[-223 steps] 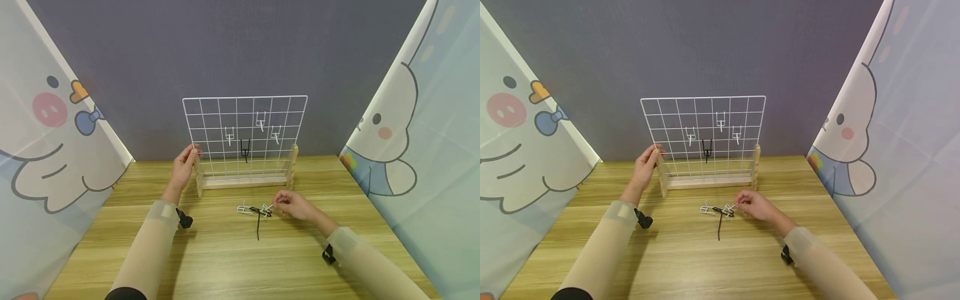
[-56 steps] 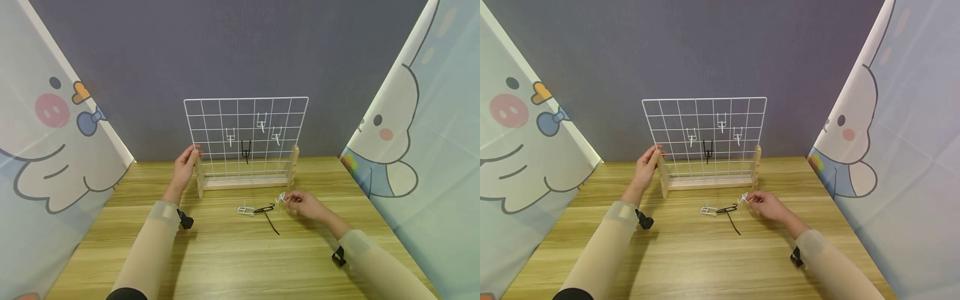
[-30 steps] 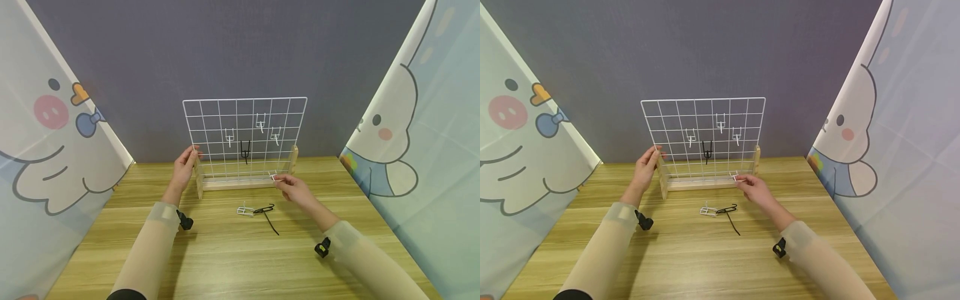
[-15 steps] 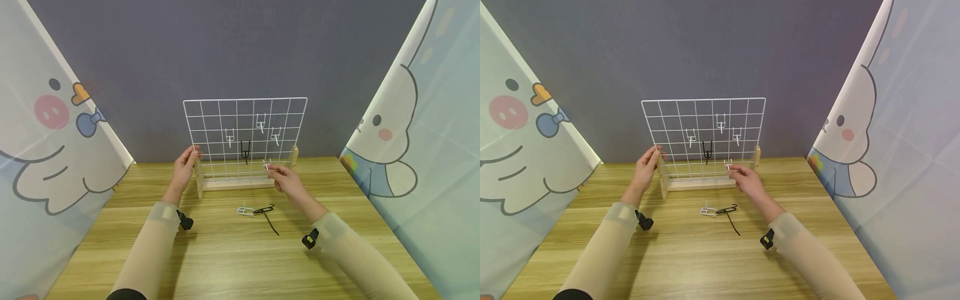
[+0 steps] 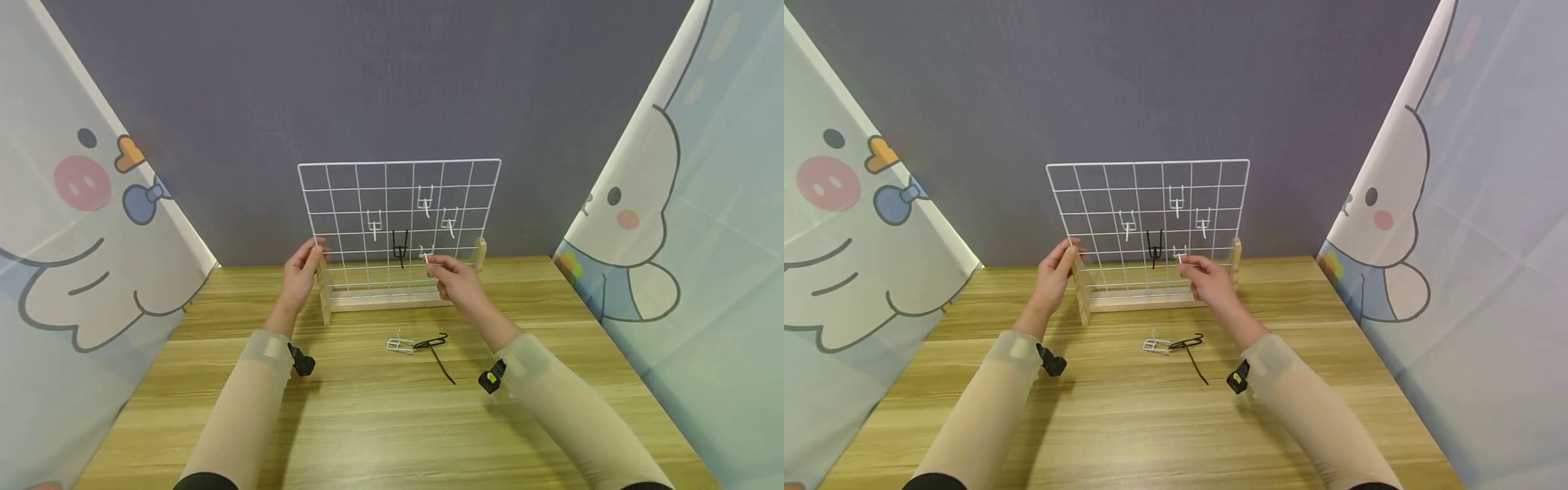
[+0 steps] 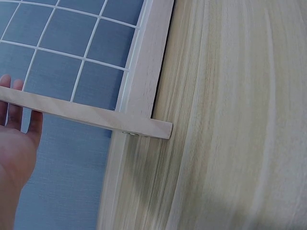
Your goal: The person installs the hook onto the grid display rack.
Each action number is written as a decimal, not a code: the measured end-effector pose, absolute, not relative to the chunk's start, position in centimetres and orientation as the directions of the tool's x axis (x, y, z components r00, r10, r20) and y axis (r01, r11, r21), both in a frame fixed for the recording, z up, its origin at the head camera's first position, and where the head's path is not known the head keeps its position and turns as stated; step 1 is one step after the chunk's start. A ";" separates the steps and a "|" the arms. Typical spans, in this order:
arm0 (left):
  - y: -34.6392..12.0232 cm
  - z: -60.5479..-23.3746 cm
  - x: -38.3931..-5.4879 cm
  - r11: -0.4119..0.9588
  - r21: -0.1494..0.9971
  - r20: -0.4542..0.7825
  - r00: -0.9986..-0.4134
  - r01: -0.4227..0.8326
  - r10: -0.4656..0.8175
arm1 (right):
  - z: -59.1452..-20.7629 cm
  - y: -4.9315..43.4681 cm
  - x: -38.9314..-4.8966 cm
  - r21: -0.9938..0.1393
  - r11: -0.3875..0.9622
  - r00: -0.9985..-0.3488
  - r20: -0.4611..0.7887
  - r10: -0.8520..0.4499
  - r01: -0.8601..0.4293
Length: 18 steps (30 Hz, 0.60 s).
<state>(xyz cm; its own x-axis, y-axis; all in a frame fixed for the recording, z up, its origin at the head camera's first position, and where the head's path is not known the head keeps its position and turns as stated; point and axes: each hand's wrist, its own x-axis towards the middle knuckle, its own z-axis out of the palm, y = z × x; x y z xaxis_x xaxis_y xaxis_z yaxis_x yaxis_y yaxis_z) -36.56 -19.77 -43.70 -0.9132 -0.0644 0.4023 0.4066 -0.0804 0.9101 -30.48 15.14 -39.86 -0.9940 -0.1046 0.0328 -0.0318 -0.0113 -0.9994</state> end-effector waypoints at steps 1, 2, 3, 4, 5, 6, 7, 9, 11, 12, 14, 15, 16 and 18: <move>-19.8 -43.7 -36.6 -0.085 0.909 0.404 -0.913 0.408 -0.064 | -39.7 15.0 -30.6 -0.999 -0.019 -0.994 0.037 -0.101 -0.035; -19.7 -43.7 -36.6 -0.091 0.908 0.405 -0.912 0.410 -0.065 | -39.6 14.9 -30.7 -0.999 -0.027 -0.994 0.041 -0.098 -0.038; -19.7 -43.7 -36.6 -0.094 0.906 0.408 -0.911 0.413 -0.064 | -39.5 14.8 -30.8 -0.999 -0.032 -0.994 0.044 -0.096 -0.041; -19.7 -43.7 -36.6 -0.096 0.905 0.411 -0.910 0.415 -0.061 | -39.5 14.7 -30.9 -0.998 -0.038 -0.994 0.048 -0.094 -0.045; -19.7 -43.7 -36.6 -0.097 0.904 0.413 -0.909 0.417 -0.059 | -39.4 14.7 -31.0 -0.998 -0.041 -0.995 0.052 -0.091 -0.048; -19.7 -43.7 -36.6 -0.102 0.903 0.413 -0.909 0.417 -0.059 | -39.3 14.6 -31.1 -0.998 -0.044 -0.994 0.056 -0.089 -0.052; -19.7 -43.7 -36.6 -0.106 0.902 0.414 -0.909 0.418 -0.058 | -39.2 14.6 -31.2 -0.998 -0.042 -0.994 0.059 -0.089 -0.056; -19.7 -43.7 -36.6 -0.103 0.902 0.416 -0.908 0.419 -0.056 | -39.0 14.5 -31.3 -0.997 -0.040 -0.994 0.068 -0.090 -0.065; -19.8 -43.7 -36.6 -0.106 0.901 0.417 -0.907 0.421 -0.056 | -38.9 14.4 -31.5 -0.997 -0.036 -0.993 0.073 -0.088 -0.070; -19.8 -43.7 -36.6 -0.106 0.901 0.417 -0.907 0.421 -0.055 | -38.9 14.3 -31.6 -0.997 -0.036 -0.994 0.073 -0.085 -0.070; -19.8 -43.8 -36.7 -0.100 0.902 0.417 -0.907 0.420 -0.053 | -38.7 14.2 -31.7 -0.997 -0.038 -0.995 0.070 -0.077 -0.067; -19.8 -43.8 -36.7 -0.098 0.903 0.416 -0.908 0.419 -0.052 | -38.7 14.1 -31.8 -0.997 -0.037 -0.995 0.068 -0.074 -0.066; -19.8 -43.8 -36.7 -0.098 0.903 0.414 -0.909 0.417 -0.052 | -38.6 14.1 -31.9 -0.997 -0.040 -0.995 0.067 -0.068 -0.064; -19.8 -43.8 -36.7 -0.096 0.904 0.413 -0.909 0.416 -0.051 | -38.5 14.0 -32.0 -0.997 -0.047 -0.996 0.063 -0.059 -0.060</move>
